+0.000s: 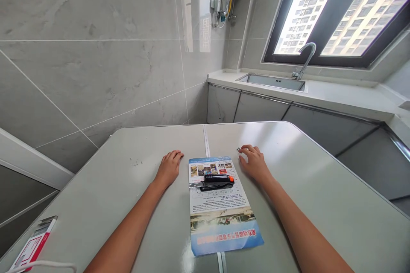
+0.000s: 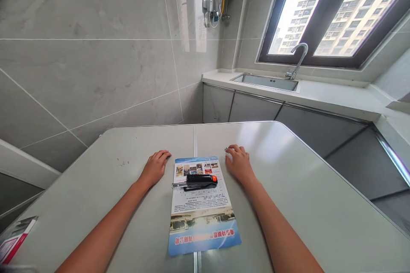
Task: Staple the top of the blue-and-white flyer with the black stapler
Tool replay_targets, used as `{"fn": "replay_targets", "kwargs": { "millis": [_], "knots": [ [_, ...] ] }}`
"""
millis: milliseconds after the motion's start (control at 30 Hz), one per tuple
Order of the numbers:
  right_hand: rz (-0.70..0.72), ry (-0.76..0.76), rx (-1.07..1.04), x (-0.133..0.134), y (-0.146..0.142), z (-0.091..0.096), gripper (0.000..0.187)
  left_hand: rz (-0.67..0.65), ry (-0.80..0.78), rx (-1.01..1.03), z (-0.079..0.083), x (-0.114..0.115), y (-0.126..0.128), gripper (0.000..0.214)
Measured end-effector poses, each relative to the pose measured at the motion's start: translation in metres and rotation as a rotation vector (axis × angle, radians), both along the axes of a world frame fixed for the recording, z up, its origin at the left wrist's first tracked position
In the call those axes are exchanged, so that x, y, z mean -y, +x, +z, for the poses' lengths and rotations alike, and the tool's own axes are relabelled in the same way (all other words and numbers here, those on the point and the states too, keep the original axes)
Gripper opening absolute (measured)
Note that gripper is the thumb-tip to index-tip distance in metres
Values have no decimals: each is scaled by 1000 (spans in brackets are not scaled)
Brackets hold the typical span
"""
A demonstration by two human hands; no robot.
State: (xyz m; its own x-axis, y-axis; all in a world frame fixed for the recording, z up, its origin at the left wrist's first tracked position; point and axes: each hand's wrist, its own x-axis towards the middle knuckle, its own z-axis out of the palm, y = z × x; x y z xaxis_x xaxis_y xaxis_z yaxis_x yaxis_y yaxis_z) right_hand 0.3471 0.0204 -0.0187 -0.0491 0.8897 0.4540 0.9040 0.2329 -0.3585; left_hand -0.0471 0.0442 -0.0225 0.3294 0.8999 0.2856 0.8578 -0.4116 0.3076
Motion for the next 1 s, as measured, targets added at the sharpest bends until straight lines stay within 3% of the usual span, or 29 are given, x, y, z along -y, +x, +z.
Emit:
{"fn": "replay_targets", "kwargs": {
  "millis": [100, 167, 300, 400, 467, 633, 800, 900, 1000],
  "knots": [
    [90, 111, -208, 6, -11, 14, 14, 21, 51, -31, -1, 1, 2, 34],
    [228, 129, -289, 13, -21, 23, 20, 20, 68, -40, -1, 1, 3, 30],
    [649, 18, -322, 33, -48, 37, 26, -26, 90, 8, -2, 2, 6, 31],
    [847, -111, -231, 46, -70, 41, 51, -102, 84, 116, -1, 5, 9, 36],
    [843, -148, -134, 52, -83, 39, 62, -157, 61, 178, 1, 7, 11, 34],
    [716, -78, -79, 54, -94, 26, 33, -217, 10, 247, 2, 9, 14, 20],
    [627, 70, -179, 51, -87, 20, 32, -193, 38, 251, 1, 10, 14, 24],
    [511, 143, -154, 47, -83, 19, 29, -124, 68, 328, 7, 15, 16, 25],
    [439, 175, -104, 44, -80, 17, 28, -171, 78, 376, 17, 22, 20, 17]
  ]
}}
